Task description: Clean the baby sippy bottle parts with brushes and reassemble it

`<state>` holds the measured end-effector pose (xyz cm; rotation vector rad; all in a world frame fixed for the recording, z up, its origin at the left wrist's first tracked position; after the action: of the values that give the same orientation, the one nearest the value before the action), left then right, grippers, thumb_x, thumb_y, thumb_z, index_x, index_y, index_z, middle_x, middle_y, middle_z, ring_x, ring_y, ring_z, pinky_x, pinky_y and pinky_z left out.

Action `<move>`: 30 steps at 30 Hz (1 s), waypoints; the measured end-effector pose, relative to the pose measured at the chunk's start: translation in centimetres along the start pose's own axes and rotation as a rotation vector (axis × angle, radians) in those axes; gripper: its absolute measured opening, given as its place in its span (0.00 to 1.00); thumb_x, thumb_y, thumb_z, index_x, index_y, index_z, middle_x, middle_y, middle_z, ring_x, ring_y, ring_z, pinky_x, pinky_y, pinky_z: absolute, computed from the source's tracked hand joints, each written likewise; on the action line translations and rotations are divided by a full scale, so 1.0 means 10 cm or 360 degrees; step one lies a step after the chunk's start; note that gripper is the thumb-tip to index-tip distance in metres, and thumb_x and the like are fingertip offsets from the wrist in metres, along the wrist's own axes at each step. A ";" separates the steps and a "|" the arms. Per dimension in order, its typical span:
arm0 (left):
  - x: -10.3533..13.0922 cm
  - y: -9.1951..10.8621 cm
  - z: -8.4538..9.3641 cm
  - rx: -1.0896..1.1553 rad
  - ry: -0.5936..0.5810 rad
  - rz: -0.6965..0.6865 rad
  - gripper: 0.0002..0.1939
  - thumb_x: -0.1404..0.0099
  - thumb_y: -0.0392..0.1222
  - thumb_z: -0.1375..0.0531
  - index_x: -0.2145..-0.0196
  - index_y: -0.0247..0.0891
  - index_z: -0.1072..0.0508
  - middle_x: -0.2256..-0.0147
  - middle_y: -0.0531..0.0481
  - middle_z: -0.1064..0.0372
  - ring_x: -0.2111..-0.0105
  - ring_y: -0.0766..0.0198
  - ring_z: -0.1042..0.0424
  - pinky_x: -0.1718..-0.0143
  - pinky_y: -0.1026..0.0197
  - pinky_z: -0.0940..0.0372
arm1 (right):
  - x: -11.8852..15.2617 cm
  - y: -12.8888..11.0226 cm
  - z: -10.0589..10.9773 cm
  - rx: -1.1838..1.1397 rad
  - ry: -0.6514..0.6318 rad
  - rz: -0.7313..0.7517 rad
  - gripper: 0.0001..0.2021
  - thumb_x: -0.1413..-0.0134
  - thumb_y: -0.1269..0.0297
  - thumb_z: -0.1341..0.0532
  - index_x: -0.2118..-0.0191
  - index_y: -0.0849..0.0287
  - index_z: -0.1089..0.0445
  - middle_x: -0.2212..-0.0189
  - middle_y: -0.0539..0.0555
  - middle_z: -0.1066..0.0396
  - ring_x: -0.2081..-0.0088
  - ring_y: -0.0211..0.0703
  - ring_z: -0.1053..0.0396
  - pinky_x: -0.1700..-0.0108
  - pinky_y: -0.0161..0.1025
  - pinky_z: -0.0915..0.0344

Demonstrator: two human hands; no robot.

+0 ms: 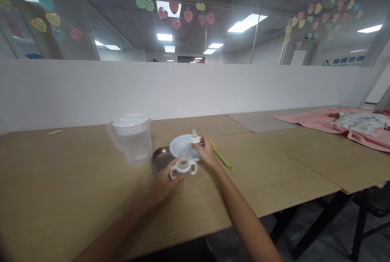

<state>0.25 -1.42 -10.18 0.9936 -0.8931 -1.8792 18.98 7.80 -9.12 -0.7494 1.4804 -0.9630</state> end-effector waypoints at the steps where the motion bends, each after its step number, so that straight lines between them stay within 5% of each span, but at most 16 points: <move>1: 0.00 0.01 0.00 0.0001 0.0004 -0.0023 0.35 0.42 0.46 0.39 0.40 0.37 0.45 0.46 0.43 0.36 0.50 0.54 0.35 0.47 0.53 0.42 | 0.01 0.00 -0.02 0.0123 -0.0051 0.0018 0.27 0.59 0.52 0.35 0.52 0.55 0.39 0.56 0.54 0.32 0.57 0.43 0.32 0.51 0.45 0.37; 13: -0.01 0.03 0.02 -0.0019 0.0031 0.0006 0.35 0.44 0.47 0.38 0.41 0.39 0.42 0.49 0.45 0.33 0.51 0.52 0.34 0.48 0.52 0.41 | 0.08 -0.05 -0.13 0.0594 -0.0483 0.0047 0.21 0.52 0.50 0.39 0.54 0.52 0.38 0.58 0.52 0.32 0.56 0.45 0.34 0.51 0.44 0.40; 18: -0.01 0.03 0.02 0.0000 0.0033 -0.0026 0.33 0.44 0.47 0.37 0.42 0.40 0.41 0.48 0.45 0.33 0.51 0.52 0.34 0.47 0.51 0.42 | 0.07 -0.02 -0.09 0.0669 -0.0419 -0.0010 0.22 0.52 0.48 0.39 0.52 0.51 0.38 0.60 0.52 0.32 0.62 0.43 0.33 0.56 0.43 0.38; 24: 0.00 0.03 0.01 -0.0065 -0.0003 -0.0058 0.34 0.42 0.48 0.39 0.41 0.35 0.43 0.52 0.44 0.31 0.55 0.53 0.33 0.50 0.54 0.40 | 0.06 -0.10 -0.07 0.0814 -0.0339 0.0131 0.19 0.53 0.51 0.40 0.56 0.54 0.35 0.58 0.53 0.32 0.56 0.46 0.36 0.52 0.44 0.41; 30: -0.01 0.02 0.01 -0.0078 0.0024 -0.0073 0.34 0.43 0.48 0.39 0.42 0.36 0.42 0.52 0.45 0.32 0.56 0.57 0.32 0.52 0.56 0.39 | 0.08 -0.33 0.00 0.0728 -0.0083 0.0392 0.24 0.59 0.66 0.42 0.50 0.56 0.38 0.54 0.55 0.34 0.56 0.46 0.36 0.52 0.44 0.39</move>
<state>0.27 -1.37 -9.95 1.0053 -0.8178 -1.9204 18.60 5.60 -6.51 -0.2519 1.2097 -1.0310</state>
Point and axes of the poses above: each hand's wrist, its own x-axis away from the middle knuckle, its own z-axis out of the back of the hand, y = z × x, the point moved 7 cm from there along -x, towards the middle knuckle
